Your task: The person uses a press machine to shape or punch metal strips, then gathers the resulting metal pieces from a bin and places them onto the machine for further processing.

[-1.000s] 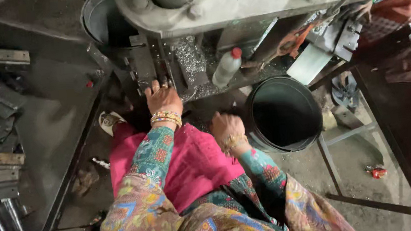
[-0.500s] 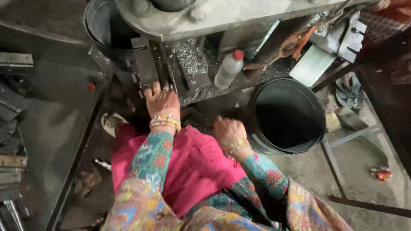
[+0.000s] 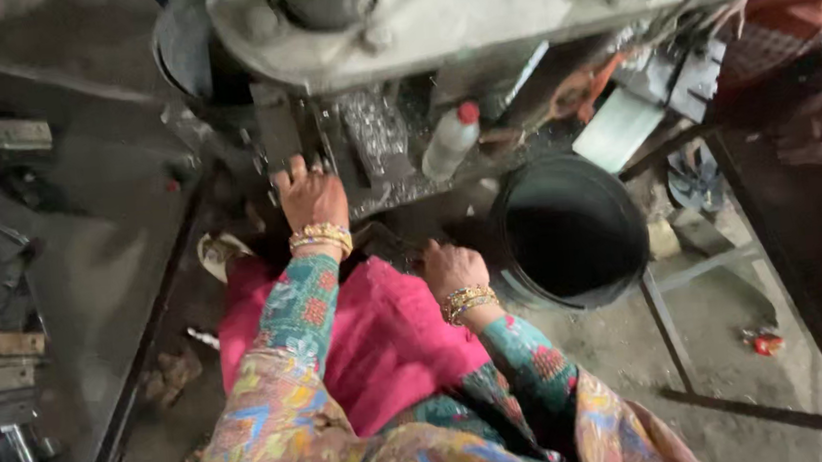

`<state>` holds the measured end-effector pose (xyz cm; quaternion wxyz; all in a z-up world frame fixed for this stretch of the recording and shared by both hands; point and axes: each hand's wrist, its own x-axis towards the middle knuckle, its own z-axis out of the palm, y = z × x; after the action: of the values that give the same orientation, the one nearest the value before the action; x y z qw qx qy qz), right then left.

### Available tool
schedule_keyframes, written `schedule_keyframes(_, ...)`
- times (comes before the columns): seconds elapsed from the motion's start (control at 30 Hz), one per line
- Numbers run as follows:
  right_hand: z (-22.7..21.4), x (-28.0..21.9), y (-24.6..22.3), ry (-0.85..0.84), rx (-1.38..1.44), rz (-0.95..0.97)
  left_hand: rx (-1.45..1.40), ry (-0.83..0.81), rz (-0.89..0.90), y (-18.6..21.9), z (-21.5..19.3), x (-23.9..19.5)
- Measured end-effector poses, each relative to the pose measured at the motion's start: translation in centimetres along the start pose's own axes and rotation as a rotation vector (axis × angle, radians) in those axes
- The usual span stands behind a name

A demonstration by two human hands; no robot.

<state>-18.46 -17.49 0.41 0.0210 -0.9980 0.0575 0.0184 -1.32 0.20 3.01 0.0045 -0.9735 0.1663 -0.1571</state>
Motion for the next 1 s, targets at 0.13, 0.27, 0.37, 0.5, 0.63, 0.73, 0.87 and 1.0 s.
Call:
schedule_keyframes(0.13,-4.0,3.8,-0.6,-0.001,-0.086,-0.047,-0.075,-0.053,0.007,-0.1,0.8,2.5)
schedule_keyframes(0.27,-2.1,0.5,0.1,0.057,0.029,-0.074,-0.083,0.038,-0.035,0.5,2.7,3.5)
schedule_keyframes(0.37,0.1,-1.9,0.7,0.007,0.134,0.023,-0.023,0.14,0.007,0.7,2.7,2.4)
schedule_keyframes(0.5,-0.5,-0.5,0.1,0.0,0.065,-0.032,-0.05,-0.036,0.067,-1.0,1.1,4.2)
schedule_keyframes(0.63,-3.2,4.2,-0.4,0.106,-0.058,-0.093,0.058,-0.134,0.026,-1.6,1.1,6.7)
schedule_keyframes(0.73,-2.3,2.4,0.6,-0.029,-0.037,-0.115,0.066,-0.082,0.034,-1.4,2.2,7.4)
schedule_keyframes(0.87,1.9,-1.3,1.4,-0.093,0.173,0.044,0.007,0.068,0.042,-1.8,3.8,7.0)
schedule_keyframes(1.0,1.4,-1.0,0.8,-0.155,0.171,0.054,-0.007,0.039,0.118,-3.4,2.8,6.8)
